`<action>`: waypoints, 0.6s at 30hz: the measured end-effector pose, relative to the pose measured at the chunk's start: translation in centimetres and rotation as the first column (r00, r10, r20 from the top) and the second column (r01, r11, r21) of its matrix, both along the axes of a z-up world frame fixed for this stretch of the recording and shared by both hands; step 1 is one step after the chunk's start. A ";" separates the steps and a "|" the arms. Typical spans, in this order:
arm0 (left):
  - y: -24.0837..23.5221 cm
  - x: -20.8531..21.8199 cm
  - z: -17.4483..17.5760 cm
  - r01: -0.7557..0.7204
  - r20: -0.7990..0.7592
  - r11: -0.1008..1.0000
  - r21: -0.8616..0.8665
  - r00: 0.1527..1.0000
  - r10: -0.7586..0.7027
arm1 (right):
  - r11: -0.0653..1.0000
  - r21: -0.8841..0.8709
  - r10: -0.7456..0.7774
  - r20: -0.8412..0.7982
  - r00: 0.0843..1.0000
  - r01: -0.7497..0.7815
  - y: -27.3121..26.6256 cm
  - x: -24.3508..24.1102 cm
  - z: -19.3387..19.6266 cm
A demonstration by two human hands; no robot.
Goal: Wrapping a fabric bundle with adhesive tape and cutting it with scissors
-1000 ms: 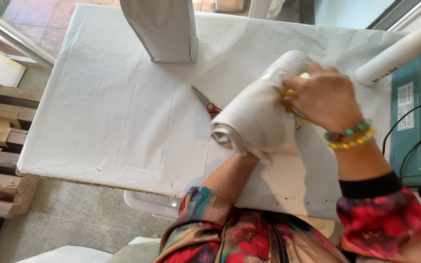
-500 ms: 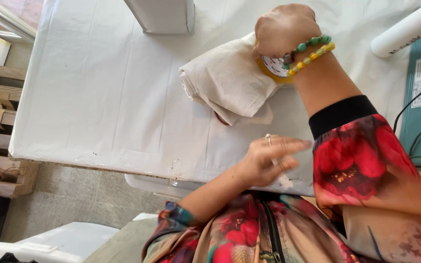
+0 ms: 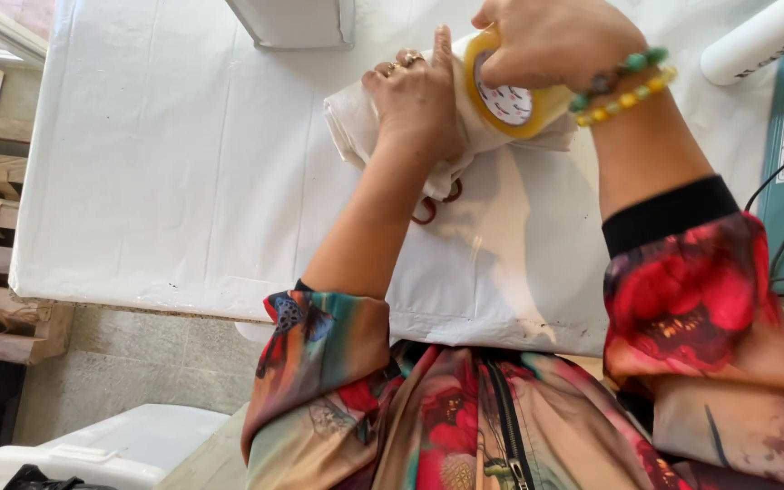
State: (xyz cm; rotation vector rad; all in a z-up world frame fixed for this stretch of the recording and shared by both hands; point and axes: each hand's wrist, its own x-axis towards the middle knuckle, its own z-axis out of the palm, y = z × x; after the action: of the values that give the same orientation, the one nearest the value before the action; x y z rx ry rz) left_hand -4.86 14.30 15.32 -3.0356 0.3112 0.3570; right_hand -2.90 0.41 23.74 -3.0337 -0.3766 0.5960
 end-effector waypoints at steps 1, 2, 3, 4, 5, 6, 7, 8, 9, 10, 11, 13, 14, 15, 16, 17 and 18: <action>0.2 0.9 0.2 -0.006 -0.058 1.000 -0.006 0.998 0.006 | 0.989 0.145 -0.014 0.019 1.000 0.011 -0.7 0.0 -0.1; 0.4 1.3 0.3 -0.010 -0.064 1.000 -0.001 0.998 0.010 | 0.989 0.150 -0.010 0.012 1.000 0.008 -1.3 0.4 -1.9; 0.7 1.8 0.4 -0.017 -0.086 0.999 -0.027 0.996 0.014 | 0.962 0.270 -0.018 0.197 0.980 -0.037 -1.9 0.8 -3.7; 0.5 2.4 0.6 -0.014 -0.105 0.998 -0.057 0.994 0.008 | 0.923 0.373 -0.059 0.375 0.925 -0.092 -2.8 1.0 -5.4; 0.6 2.9 0.1 -0.008 -0.108 0.998 -0.055 0.994 0.002 | 0.923 0.374 -0.065 0.372 0.926 -0.085 -2.4 0.0 -5.6; 0.7 3.5 -0.4 -0.028 -0.093 0.997 -0.065 0.995 0.022 | 0.927 0.356 -0.047 0.426 0.904 -0.120 -1.8 -0.9 -5.8; 0.9 4.1 -0.8 -0.048 -0.079 0.996 -0.075 0.996 0.042 | 0.929 0.336 -0.028 0.478 0.878 -0.154 -1.1 -1.8 -5.9; 0.7 4.3 -0.6 -0.046 -0.081 0.996 -0.075 0.996 0.040 | 0.929 0.336 -0.029 0.476 0.879 -0.151 -0.6 -3.5 -5.8; 0.6 4.6 -0.5 -0.043 -0.089 0.997 -0.070 0.995 0.037 | 0.929 0.362 -0.075 0.404 0.912 -0.084 -0.1 -5.4 -5.8; 0.5 4.6 -0.4 -0.041 -0.098 0.997 -0.063 0.995 0.035 | 0.924 0.382 -0.119 0.327 0.937 -0.016 0.5 -7.3 -5.9; 0.3 4.4 -0.8 -0.041 -0.102 0.997 -0.062 0.994 0.035 | 0.924 0.383 -0.120 0.323 0.939 -0.014 0.3 -8.0 -7.1; 0.4 4.4 -0.7 -0.015 -0.041 0.998 -0.055 0.999 0.013 | 0.918 0.389 -0.146 0.524 0.839 -0.083 0.2 -8.5 -9.2; 0.5 4.5 -0.9 -0.021 -0.037 0.998 -0.052 0.999 0.019 | 0.916 0.391 -0.143 0.527 0.838 -0.089 -0.1 -8.1 -9.0; 0.6 4.5 -1.2 0.001 -0.029 0.998 -0.059 1.000 -0.002 | 0.902 0.422 -0.146 0.491 0.859 -0.089 -0.4 -7.8 -8.8; 0.3 4.8 -1.2 0.033 -0.015 0.997 -0.067 0.999 -0.034 | 0.889 0.450 -0.155 0.461 0.874 -0.080 -1.0 -7.4 -8.4; 0.0 4.3 -0.7 0.039 -0.005 0.997 -0.067 0.999 -0.040 | 0.890 0.449 -0.160 0.470 0.868 -0.080 -1.3 -7.9 -7.2; -0.4 3.7 -0.2 0.062 0.006 0.994 -0.085 0.998 -0.061 | 0.899 0.436 -0.156 0.389 0.908 -0.032 -1.6 -8.4 -6.1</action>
State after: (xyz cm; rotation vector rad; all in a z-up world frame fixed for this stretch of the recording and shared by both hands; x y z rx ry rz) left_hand -1.16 13.87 15.11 -3.1007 0.4295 0.3423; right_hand -11.32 -1.15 17.63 -2.6913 -0.3579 -0.1448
